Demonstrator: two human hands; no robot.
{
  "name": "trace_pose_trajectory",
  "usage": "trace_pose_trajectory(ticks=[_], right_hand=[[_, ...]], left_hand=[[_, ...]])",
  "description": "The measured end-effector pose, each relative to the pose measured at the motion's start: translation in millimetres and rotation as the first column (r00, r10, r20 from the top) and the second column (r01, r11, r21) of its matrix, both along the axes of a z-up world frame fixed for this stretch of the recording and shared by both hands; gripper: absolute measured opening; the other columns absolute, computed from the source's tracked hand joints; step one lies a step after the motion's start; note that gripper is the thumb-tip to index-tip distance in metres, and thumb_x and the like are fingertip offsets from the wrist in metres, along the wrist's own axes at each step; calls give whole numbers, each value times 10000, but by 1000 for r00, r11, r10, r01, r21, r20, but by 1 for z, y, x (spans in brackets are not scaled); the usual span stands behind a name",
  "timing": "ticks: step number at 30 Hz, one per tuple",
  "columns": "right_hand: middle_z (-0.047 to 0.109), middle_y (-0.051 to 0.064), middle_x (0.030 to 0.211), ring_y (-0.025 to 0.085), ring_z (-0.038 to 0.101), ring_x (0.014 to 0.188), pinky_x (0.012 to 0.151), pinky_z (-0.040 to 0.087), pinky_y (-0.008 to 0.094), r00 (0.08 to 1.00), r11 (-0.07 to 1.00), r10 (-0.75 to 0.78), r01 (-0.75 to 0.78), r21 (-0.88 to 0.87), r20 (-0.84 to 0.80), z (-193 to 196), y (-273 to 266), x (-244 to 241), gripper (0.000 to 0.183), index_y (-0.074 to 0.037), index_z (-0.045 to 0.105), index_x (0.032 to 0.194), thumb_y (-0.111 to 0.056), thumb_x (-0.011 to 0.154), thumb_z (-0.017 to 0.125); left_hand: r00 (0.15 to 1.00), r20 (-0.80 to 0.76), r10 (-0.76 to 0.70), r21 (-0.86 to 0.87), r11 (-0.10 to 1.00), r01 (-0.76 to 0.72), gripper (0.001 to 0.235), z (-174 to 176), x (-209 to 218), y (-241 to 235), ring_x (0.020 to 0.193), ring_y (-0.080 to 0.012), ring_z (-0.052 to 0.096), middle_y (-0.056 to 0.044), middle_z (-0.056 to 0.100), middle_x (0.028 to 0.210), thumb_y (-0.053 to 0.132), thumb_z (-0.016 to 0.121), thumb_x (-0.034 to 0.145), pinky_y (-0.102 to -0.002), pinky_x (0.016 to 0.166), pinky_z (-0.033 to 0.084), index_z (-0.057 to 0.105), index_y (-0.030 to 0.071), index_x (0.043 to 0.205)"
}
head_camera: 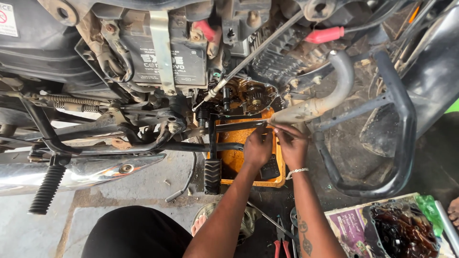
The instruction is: The person crouches beside a motorcycle and works on the exposed engine and clutch assembly, using hand tools to loosen, adjust, and manipulate cables and components near the battery area. They handle a long rod-like tool and small parts, occasionally reaching toward parts laid out on newspaper on the ground.
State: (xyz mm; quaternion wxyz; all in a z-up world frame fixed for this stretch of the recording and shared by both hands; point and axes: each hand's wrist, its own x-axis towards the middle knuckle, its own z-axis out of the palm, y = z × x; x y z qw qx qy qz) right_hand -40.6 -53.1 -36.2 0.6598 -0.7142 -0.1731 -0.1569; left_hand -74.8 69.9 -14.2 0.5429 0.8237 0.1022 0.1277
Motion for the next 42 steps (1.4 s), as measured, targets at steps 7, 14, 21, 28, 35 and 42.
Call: trace_pose_trajectory(ticks=[7, 14, 21, 28, 35, 42], right_hand=[[794, 91, 1049, 85, 725, 865, 772, 587, 224, 997, 997, -55, 52, -48, -60, -9, 23, 7, 175, 2, 766, 1127, 4, 959, 717], [785, 65, 1060, 82, 716, 923, 827, 579, 228, 994, 999, 31, -27, 34, -103, -25, 32, 28, 175, 8, 758, 1122, -52, 963, 718], [779, 81, 1005, 99, 704, 778, 651, 568, 226, 989, 998, -32, 39, 48, -144, -20, 28, 18, 230, -10, 753, 1148, -83, 930, 764], [781, 75, 985, 126, 757, 755, 613, 618, 237, 978, 985, -76, 104, 141, -196, -2, 15, 0, 202, -8, 756, 1107, -60, 912, 767], [758, 113, 1039, 225, 741, 908, 763, 582, 320, 905, 857, -214, 355, -374, 369, 59, 13, -19, 138, -11, 769, 1034, -21, 900, 799], [754, 92, 1090, 292, 708, 1009, 915, 533, 454, 916, 599, -14, 328, -730, 401, 75, 26, -18, 306, -81, 775, 1054, -131, 755, 815]], left_hand=[[999, -44, 27, -315, 948, -39, 332, -29, 31, 10, 915, -222, 758, -179, 791, 1013, 253, 603, 989, -344, 840, 560, 721, -8, 1156], [999, -34, -7, -748, 664, -20, 243, -39, 45, 20, 920, -174, 735, -87, 770, 1016, 125, 613, 960, -321, 806, 580, 682, -1, 1156], [996, -92, 19, -893, 440, -91, 166, -53, 62, 12, 858, -196, 665, -70, 726, 898, 166, 718, 969, -392, 681, 492, 707, 0, 982], [975, -222, 18, -882, 423, -208, 121, -33, 53, 12, 930, -124, 708, -9, 763, 934, 193, 723, 918, -350, 758, 457, 717, 80, 959], [981, -191, 38, -923, 334, -193, 106, -37, 57, 14, 916, -167, 723, -77, 750, 969, 112, 673, 937, -354, 827, 571, 690, 25, 995], [980, -111, 165, -923, 349, -163, 93, -45, 61, 3, 713, -167, 690, -112, 726, 866, 11, 651, 911, -292, 652, 581, 680, -65, 956]])
